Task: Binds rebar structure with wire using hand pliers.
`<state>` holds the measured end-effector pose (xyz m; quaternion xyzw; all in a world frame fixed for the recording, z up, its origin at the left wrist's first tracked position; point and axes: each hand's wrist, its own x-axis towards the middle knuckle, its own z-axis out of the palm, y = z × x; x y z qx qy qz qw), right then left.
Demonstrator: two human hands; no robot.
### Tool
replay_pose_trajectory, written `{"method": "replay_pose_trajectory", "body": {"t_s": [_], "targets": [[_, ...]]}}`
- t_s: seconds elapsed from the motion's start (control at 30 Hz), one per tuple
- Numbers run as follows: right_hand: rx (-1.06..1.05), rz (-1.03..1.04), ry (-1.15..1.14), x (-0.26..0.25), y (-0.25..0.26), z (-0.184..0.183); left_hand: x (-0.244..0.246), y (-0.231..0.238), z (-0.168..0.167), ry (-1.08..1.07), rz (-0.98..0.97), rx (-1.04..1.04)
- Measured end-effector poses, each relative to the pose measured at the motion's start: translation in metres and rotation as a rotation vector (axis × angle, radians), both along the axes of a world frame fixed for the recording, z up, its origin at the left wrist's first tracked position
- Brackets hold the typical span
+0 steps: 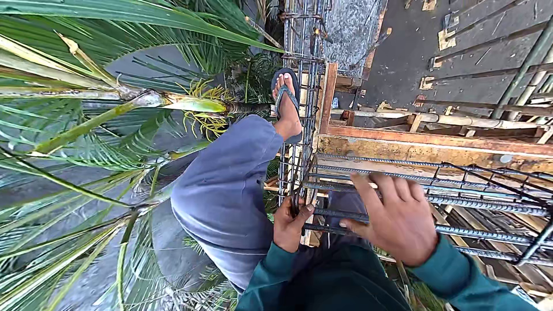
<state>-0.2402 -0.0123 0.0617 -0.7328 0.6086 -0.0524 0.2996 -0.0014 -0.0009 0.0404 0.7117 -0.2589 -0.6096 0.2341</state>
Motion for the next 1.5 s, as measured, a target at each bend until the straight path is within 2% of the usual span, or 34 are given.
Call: {"method": "replay_pose_trajectory", "body": {"t_s": [0.07, 0.1, 0.17, 0.27, 0.47, 0.63, 0.73, 1.0, 1.23, 1.5], "targets": [[0.434, 0.119, -0.027, 0.004, -0.018, -0.012, 0.000, 0.001, 0.000, -0.041, -0.035, -0.003], [0.569, 0.175, -0.022, 0.006, -0.025, -0.018, 0.002, 0.002, 0.000, -0.068, -0.064, 0.006], [0.698, 0.276, -0.005, 0.009, -0.042, -0.026, 0.002, -0.002, -0.006, -0.113, -0.096, 0.017], [0.724, 0.334, -0.015, 0.011, -0.044, -0.036, 0.003, 0.000, -0.005, -0.127, -0.112, 0.049], [0.660, 0.303, -0.106, 0.013, -0.032, -0.055, 0.008, -0.017, -0.006, -0.142, -0.143, 0.081], [0.715, 0.330, -0.023, 0.023, -0.030, -0.055, 0.007, -0.019, -0.002, -0.153, -0.157, 0.108], [0.792, 0.338, 0.002, 0.029, -0.027, -0.058, 0.000, -0.010, -0.001, -0.225, -0.174, 0.082], [0.824, 0.333, -0.001, 0.036, -0.019, -0.067, -0.013, -0.002, -0.002, -0.498, -0.381, 0.010], [0.862, 0.387, -0.029, 0.035, -0.025, -0.067, -0.013, -0.002, -0.007, -0.613, -0.471, -0.074], [0.940, 0.406, -0.060, 0.035, -0.028, -0.070, -0.016, -0.006, 0.000, -0.707, -0.588, 0.013]]}}
